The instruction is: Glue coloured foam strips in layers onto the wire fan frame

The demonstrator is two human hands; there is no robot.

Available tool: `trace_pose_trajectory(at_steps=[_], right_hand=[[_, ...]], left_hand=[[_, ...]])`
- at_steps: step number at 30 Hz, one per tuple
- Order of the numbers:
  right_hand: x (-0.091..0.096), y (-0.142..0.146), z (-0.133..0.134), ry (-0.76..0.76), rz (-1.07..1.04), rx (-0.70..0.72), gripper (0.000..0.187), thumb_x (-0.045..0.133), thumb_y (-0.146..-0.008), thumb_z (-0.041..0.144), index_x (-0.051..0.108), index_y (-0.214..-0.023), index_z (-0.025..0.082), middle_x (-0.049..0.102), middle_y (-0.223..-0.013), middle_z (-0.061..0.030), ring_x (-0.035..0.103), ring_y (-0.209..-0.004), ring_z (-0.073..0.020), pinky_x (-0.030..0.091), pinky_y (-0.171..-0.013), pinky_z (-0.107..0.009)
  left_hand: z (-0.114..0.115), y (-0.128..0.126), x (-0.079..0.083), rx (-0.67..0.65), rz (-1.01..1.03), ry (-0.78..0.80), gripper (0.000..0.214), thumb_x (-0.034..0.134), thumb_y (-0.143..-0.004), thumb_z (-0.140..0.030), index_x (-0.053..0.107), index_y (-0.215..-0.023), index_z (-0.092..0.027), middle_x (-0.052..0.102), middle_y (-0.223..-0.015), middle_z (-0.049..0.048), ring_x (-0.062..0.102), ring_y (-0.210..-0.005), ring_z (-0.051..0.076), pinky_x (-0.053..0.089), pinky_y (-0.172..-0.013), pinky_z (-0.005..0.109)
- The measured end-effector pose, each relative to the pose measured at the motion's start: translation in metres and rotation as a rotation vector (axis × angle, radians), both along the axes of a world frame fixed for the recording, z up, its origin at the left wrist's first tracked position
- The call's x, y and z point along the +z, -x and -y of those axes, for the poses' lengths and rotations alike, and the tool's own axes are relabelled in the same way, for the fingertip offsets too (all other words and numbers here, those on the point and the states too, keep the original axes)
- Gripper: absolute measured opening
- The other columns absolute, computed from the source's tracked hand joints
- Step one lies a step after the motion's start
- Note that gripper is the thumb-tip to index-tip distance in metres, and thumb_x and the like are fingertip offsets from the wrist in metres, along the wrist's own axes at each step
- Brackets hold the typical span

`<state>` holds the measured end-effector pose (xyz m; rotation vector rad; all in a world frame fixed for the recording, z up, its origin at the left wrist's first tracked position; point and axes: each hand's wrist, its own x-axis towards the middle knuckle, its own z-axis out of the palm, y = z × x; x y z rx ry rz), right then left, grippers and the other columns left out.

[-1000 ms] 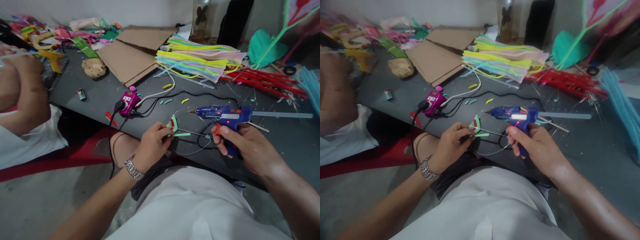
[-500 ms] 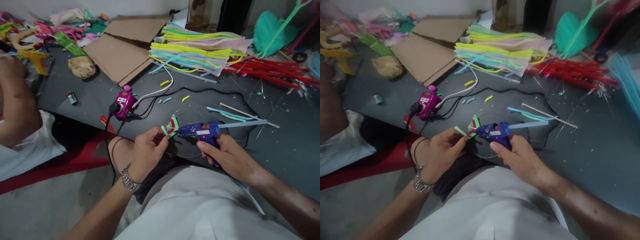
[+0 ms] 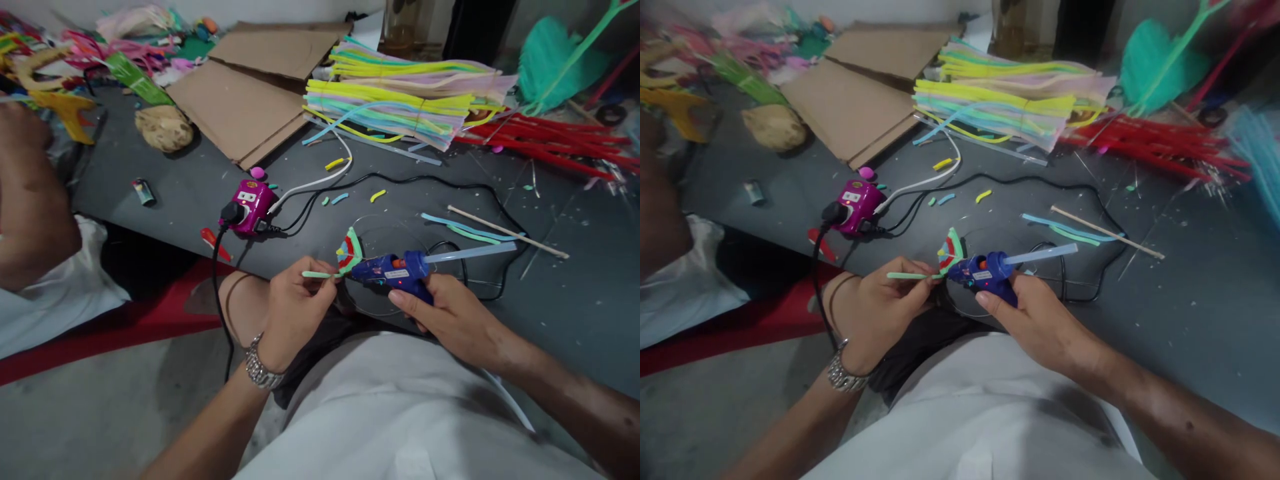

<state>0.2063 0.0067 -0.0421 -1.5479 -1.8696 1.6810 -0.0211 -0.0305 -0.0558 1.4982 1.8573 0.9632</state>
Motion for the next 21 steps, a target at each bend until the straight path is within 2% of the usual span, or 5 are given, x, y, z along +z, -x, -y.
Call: trace_pose_trajectory(at_steps=[8, 11, 16, 21], right_hand=[[-0.003, 0.004, 0.002, -0.013, 0.013, 0.008, 0.039, 0.053, -0.093, 0.054, 0.053, -0.071, 0.022, 0.044, -0.054, 0.0054, 0.037, -0.05, -0.0099, 0.027, -0.046, -0.024], [-0.004, 0.004, 0.002, -0.015, 0.017, 0.004, 0.04, 0.055, -0.093, 0.055, 0.052, -0.071, 0.022, 0.041, -0.054, 0.0059, 0.034, -0.05, -0.0093, 0.026, -0.045, -0.024], [-0.005, 0.002, 0.002, 0.001, 0.024, 0.011, 0.041, 0.056, -0.092, 0.057, 0.054, -0.072, 0.021, 0.042, -0.055, 0.0057, 0.035, -0.05, -0.0093, 0.025, -0.044, -0.024], [-0.005, 0.002, 0.001, 0.015, 0.018, 0.013, 0.04, 0.056, -0.093, 0.056, 0.058, -0.077, 0.02, 0.043, -0.055, 0.0057, 0.036, -0.05, -0.0097, 0.026, -0.045, -0.023]], left_hand=[[0.001, 0.002, -0.003, -0.003, 0.019, -0.009, 0.009, 0.063, -0.079, -0.015, 0.064, -0.072, -0.021, 0.076, -0.079, -0.0008, 0.072, -0.072, 0.014, 0.055, -0.065, 0.021], [0.004, 0.003, -0.004, -0.042, -0.012, -0.018, 0.009, 0.061, -0.081, -0.015, 0.065, -0.074, -0.02, 0.076, -0.079, -0.0007, 0.071, -0.07, 0.014, 0.054, -0.064, 0.023], [0.01, 0.008, -0.007, -0.138, -0.146, -0.139, 0.011, 0.06, -0.082, -0.01, 0.065, -0.077, -0.019, 0.074, -0.08, 0.0014, 0.069, -0.074, 0.015, 0.052, -0.07, 0.026], [0.013, 0.013, -0.012, -0.18, -0.153, -0.205, 0.015, 0.059, -0.082, -0.006, 0.065, -0.078, -0.019, 0.072, -0.083, 0.0035, 0.068, -0.078, 0.015, 0.053, -0.071, 0.026]])
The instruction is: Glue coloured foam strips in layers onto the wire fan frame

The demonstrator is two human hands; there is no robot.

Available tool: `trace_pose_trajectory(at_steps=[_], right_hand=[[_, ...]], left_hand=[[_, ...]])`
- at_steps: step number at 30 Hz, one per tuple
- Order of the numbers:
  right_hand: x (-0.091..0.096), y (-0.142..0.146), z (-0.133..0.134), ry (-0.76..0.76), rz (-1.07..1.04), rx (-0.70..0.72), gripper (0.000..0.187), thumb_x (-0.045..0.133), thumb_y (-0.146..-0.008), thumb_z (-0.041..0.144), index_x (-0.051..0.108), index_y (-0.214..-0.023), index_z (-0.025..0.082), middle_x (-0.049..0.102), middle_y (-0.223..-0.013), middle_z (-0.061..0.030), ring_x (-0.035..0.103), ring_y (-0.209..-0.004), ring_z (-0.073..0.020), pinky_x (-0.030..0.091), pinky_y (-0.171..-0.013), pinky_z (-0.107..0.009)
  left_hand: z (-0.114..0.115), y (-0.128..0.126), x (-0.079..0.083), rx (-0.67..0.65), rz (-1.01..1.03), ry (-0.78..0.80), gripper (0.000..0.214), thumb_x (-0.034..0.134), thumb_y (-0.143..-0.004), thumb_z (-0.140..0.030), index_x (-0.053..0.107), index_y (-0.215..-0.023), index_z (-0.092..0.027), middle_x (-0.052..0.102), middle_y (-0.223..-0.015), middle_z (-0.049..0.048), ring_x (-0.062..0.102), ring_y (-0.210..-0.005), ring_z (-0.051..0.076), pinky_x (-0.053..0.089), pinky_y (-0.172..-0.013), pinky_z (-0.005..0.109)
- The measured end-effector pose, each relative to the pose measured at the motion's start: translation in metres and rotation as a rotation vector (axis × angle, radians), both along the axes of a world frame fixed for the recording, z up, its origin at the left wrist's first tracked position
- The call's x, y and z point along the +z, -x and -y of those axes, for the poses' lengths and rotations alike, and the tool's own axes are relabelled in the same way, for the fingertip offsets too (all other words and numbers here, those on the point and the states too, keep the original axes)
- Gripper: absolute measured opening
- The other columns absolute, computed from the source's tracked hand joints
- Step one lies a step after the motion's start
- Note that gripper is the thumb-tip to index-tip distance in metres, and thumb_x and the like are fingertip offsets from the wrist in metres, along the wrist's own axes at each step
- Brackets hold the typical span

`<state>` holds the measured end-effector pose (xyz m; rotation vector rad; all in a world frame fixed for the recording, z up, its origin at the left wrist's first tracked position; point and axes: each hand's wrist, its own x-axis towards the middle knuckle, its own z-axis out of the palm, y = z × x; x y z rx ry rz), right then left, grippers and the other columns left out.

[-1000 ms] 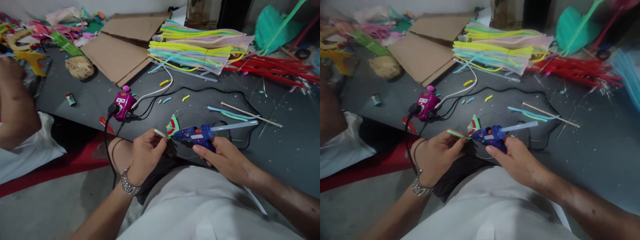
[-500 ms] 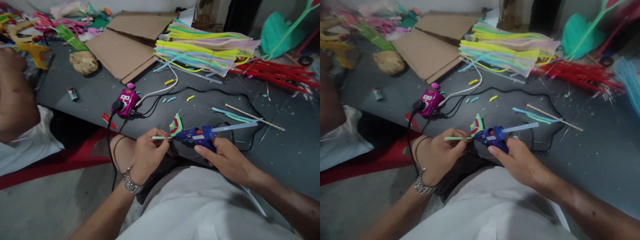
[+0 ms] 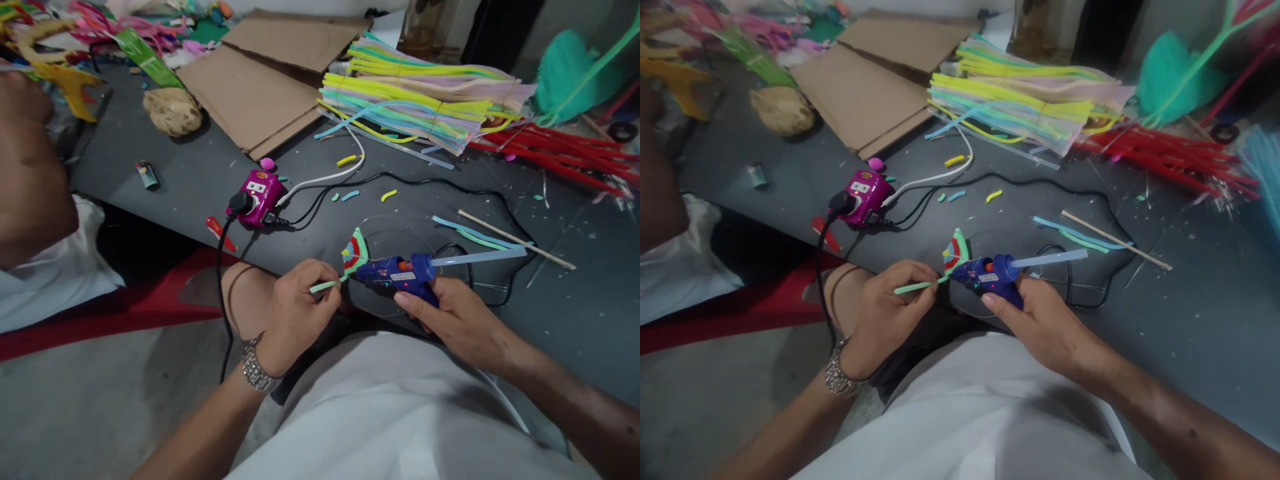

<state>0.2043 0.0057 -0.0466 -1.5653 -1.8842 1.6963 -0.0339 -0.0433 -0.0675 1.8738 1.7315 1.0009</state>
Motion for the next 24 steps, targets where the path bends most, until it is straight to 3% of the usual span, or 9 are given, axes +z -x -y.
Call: trace_pose_trajectory(at_steps=[4, 8, 24], right_hand=[[0.002, 0.001, -0.001, 0.0, -0.026, 0.006, 0.038, 0.056, -0.094, 0.055, 0.061, -0.08, 0.02, 0.044, -0.055, 0.0055, 0.036, -0.05, -0.0103, 0.027, -0.046, -0.024], [0.003, 0.002, -0.002, 0.0, -0.038, 0.006, 0.036, 0.057, -0.094, 0.054, 0.063, -0.082, 0.02, 0.042, -0.053, 0.0063, 0.035, -0.049, -0.0107, 0.03, -0.048, -0.024], [0.003, 0.0, -0.002, -0.084, 0.068, 0.081, 0.042, 0.053, -0.097, 0.057, 0.071, -0.101, 0.019, 0.049, -0.055, 0.0046, 0.047, -0.055, -0.0151, 0.037, -0.055, -0.027]], left_hand=[[-0.005, 0.006, -0.004, -0.11, -0.044, -0.106, 0.014, 0.061, -0.085, -0.007, 0.063, -0.08, -0.02, 0.077, -0.101, 0.0078, 0.071, -0.093, 0.018, 0.056, -0.084, 0.032], [-0.01, 0.013, -0.007, -0.219, -0.109, -0.165, 0.013, 0.061, -0.085, -0.009, 0.062, -0.083, -0.022, 0.08, -0.099, 0.0036, 0.07, -0.09, 0.02, 0.056, -0.091, 0.039], [-0.004, 0.017, -0.013, -0.141, -0.13, -0.076, 0.014, 0.059, -0.082, -0.01, 0.06, -0.077, -0.023, 0.082, -0.106, 0.0015, 0.068, -0.102, 0.026, 0.049, -0.087, 0.044]])
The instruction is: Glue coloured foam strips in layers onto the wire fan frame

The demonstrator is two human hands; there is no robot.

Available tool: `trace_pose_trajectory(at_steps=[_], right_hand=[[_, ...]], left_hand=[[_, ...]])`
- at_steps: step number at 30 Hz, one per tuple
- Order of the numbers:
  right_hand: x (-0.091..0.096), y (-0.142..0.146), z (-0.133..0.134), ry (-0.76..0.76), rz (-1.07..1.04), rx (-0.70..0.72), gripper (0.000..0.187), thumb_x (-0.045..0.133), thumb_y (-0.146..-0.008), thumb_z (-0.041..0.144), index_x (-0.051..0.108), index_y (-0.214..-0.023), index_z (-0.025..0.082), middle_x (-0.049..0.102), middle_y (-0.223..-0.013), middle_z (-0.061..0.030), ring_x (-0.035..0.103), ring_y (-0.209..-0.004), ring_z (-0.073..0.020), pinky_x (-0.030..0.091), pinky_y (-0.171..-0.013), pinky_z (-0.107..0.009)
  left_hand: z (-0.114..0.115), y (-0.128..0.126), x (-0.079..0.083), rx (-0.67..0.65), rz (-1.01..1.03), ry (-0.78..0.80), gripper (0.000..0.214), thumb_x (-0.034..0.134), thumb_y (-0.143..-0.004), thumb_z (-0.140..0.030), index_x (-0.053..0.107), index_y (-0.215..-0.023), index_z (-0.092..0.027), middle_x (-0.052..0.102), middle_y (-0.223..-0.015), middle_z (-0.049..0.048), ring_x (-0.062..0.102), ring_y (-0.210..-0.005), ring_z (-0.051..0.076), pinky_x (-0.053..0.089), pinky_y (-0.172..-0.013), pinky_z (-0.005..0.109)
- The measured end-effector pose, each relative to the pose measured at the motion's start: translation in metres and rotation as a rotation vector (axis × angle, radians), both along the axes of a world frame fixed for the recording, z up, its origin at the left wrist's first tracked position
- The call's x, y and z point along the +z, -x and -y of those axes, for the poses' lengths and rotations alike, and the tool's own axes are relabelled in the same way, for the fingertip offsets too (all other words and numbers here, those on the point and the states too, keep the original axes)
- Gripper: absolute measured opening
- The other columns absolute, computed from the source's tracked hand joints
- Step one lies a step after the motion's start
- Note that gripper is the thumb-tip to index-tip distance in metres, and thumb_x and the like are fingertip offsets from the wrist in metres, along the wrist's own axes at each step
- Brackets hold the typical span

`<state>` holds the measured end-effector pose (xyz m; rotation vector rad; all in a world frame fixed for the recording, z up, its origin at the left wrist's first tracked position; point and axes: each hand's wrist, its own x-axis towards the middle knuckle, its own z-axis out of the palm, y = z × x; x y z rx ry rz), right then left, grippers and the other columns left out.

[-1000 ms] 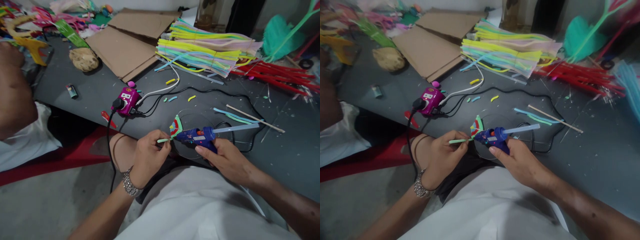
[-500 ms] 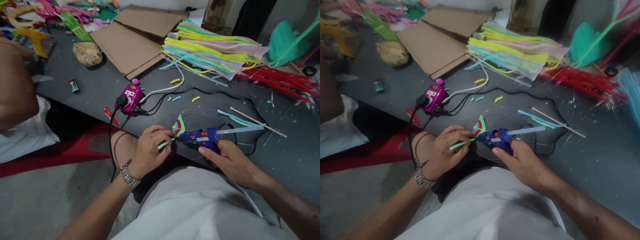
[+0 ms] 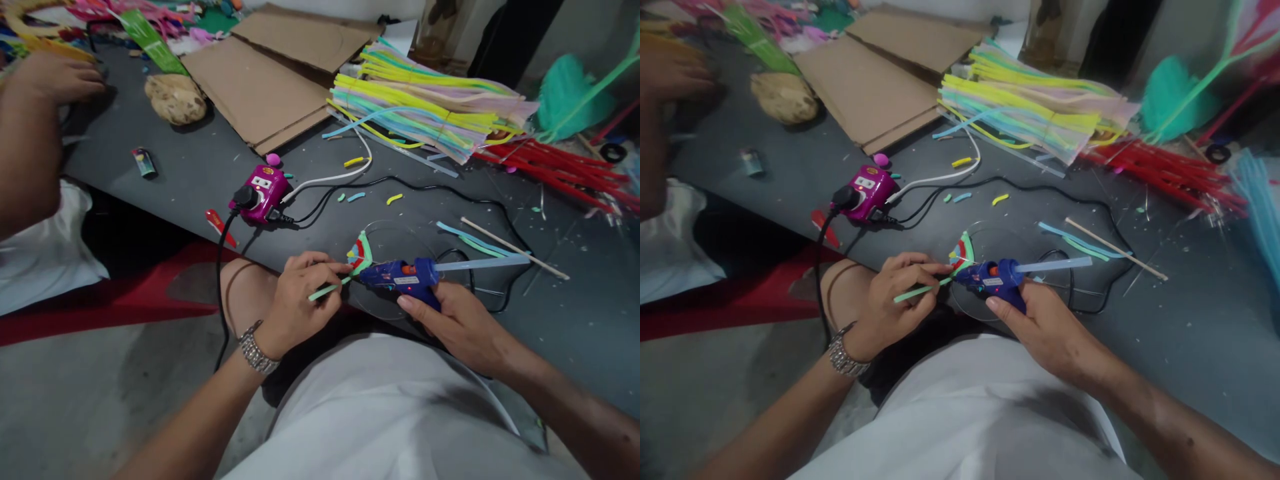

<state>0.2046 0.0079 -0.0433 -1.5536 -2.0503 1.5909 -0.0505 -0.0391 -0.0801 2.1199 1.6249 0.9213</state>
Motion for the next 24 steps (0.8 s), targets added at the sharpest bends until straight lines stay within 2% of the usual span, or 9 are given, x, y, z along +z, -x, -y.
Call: trace_pose_trajectory(at_steps=[11, 17, 24], right_hand=[[0.0007, 0.0006, 0.0003, -0.037, 0.018, 0.042, 0.042, 0.051, -0.099, 0.057, 0.071, -0.106, 0.02, 0.05, -0.057, 0.0038, 0.049, -0.058, -0.0165, 0.038, -0.058, -0.028], [0.0026, 0.0024, -0.0002, -0.069, 0.032, 0.057, 0.042, 0.05, -0.099, 0.055, 0.071, -0.105, 0.019, 0.067, -0.078, -0.0023, 0.059, -0.073, -0.019, 0.043, -0.065, -0.029], [0.0035, 0.0002, -0.0003, -0.055, 0.037, 0.049, 0.044, 0.05, -0.098, 0.057, 0.071, -0.108, 0.019, 0.074, -0.095, -0.0052, 0.064, -0.085, -0.022, 0.049, -0.076, -0.033]], left_hand=[[0.0011, 0.0011, -0.0011, -0.009, 0.015, 0.031, 0.014, 0.058, -0.082, -0.009, 0.059, -0.078, -0.023, 0.082, -0.109, 0.0024, 0.067, -0.103, 0.026, 0.048, -0.088, 0.044], [0.0014, 0.0008, -0.0024, -0.011, 0.045, 0.01, 0.015, 0.058, -0.082, -0.008, 0.058, -0.077, -0.023, 0.082, -0.109, 0.003, 0.066, -0.102, 0.025, 0.048, -0.088, 0.043], [0.0016, 0.0013, -0.0031, -0.009, 0.058, 0.022, 0.015, 0.058, -0.082, -0.008, 0.06, -0.078, -0.023, 0.082, -0.108, 0.0035, 0.067, -0.102, 0.025, 0.049, -0.091, 0.045]])
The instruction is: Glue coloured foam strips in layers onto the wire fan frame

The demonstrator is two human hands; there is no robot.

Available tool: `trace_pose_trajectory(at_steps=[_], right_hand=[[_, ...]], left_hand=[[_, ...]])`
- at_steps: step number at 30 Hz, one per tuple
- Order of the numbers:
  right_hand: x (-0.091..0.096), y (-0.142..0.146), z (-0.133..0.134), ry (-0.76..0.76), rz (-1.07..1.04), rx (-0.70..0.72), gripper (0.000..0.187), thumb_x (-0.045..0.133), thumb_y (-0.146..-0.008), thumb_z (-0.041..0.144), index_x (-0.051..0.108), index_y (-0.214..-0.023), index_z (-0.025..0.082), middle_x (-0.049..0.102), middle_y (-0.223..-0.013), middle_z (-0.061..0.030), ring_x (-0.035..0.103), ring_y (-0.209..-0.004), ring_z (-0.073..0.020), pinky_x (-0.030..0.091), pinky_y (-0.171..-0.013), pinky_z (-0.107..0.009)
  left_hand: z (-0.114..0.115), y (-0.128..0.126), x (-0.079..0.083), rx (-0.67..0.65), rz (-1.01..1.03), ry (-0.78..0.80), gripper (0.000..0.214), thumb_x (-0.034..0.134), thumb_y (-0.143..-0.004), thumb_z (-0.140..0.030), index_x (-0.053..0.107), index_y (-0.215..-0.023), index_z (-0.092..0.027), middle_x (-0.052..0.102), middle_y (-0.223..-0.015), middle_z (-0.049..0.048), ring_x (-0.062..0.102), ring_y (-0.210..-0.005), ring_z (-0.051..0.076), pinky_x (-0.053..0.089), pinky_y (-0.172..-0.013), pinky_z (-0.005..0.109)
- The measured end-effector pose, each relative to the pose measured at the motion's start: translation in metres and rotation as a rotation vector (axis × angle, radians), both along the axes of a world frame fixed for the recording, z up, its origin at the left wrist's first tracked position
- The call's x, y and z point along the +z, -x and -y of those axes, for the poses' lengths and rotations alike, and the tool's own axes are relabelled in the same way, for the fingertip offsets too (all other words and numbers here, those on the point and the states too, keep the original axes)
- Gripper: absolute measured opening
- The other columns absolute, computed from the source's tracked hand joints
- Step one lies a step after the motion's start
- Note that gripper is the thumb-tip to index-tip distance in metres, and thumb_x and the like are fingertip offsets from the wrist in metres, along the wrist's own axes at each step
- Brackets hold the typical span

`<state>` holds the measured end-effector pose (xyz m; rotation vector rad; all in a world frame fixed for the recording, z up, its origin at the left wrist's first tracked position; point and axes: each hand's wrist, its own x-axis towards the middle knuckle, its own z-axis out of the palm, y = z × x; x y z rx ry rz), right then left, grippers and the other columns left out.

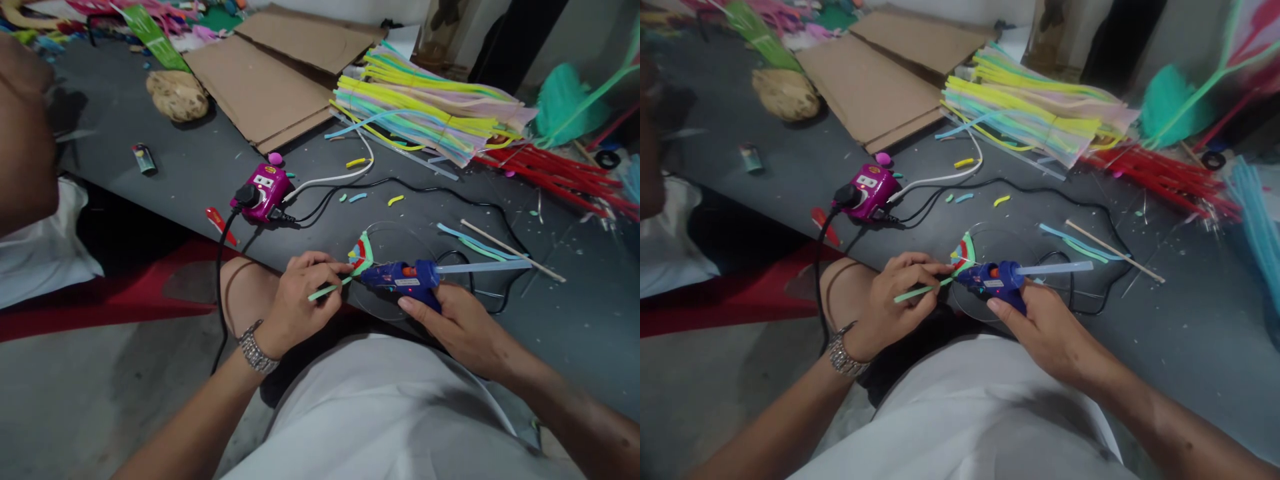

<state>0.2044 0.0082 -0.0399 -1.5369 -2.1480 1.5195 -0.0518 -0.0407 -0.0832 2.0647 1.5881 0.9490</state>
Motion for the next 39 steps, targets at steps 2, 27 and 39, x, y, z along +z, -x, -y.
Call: trace_pose_trajectory(at_steps=[2, 27, 39], right_hand=[[-0.0005, -0.0002, 0.0005, -0.002, 0.005, -0.001, 0.045, 0.05, -0.099, 0.058, 0.071, -0.11, 0.02, 0.073, -0.094, -0.0051, 0.064, -0.083, -0.0217, 0.049, -0.075, -0.033], [-0.0002, 0.001, 0.0011, -0.071, 0.093, 0.051, 0.047, 0.045, -0.099, 0.06, 0.063, -0.082, 0.02, 0.068, -0.081, -0.0046, 0.058, -0.072, -0.0193, 0.044, -0.067, -0.032], [-0.0006, 0.0027, -0.0005, -0.101, 0.074, 0.083, 0.043, 0.045, -0.101, 0.055, 0.068, -0.091, 0.02, 0.075, -0.1, -0.0088, 0.067, -0.093, -0.0254, 0.05, -0.087, -0.04]], left_hand=[[-0.0003, 0.0001, 0.0002, 0.005, -0.011, -0.001, 0.015, 0.058, -0.082, -0.009, 0.06, -0.078, -0.023, 0.082, -0.107, 0.0035, 0.068, -0.102, 0.025, 0.049, -0.09, 0.045], [-0.001, -0.0001, -0.0006, 0.001, 0.021, -0.012, 0.017, 0.059, -0.08, -0.006, 0.058, -0.079, -0.023, 0.082, -0.107, 0.0026, 0.068, -0.101, 0.024, 0.05, -0.09, 0.044], [-0.0008, 0.0001, -0.0002, 0.002, 0.023, -0.002, 0.017, 0.058, -0.08, -0.006, 0.057, -0.078, -0.023, 0.082, -0.106, 0.003, 0.067, -0.102, 0.025, 0.05, -0.09, 0.044]])
